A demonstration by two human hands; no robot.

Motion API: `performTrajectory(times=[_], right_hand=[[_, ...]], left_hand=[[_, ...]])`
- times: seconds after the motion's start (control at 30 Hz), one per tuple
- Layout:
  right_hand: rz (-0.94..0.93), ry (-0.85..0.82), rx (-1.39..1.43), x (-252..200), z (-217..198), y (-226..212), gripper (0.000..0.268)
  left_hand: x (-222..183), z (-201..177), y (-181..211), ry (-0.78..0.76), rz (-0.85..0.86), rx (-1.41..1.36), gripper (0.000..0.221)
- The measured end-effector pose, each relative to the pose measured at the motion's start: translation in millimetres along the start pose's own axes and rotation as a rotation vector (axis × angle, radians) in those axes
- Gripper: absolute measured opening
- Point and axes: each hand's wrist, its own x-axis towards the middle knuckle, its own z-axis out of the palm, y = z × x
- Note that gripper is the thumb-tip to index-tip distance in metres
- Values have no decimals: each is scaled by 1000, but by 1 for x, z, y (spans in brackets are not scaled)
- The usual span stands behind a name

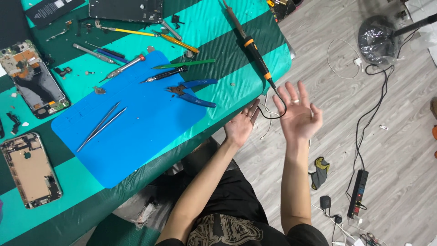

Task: Repairing a mobile phone by disassembling and manipulating internal components using various tools

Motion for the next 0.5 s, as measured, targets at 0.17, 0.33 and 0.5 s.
performTrajectory(times=[0.17,0.33,0.5], right_hand=[[-377,-417,-1111,21,39,-5,65],[-554,-393,-1781,52,87,26,57],[-681,-414,-2023,90,98,47,47]], left_hand=[[5,-26,2,61,12,-52,59],[-5,2,-2,96,20,125,67],[-30,-89,6,176,44,246,55]])
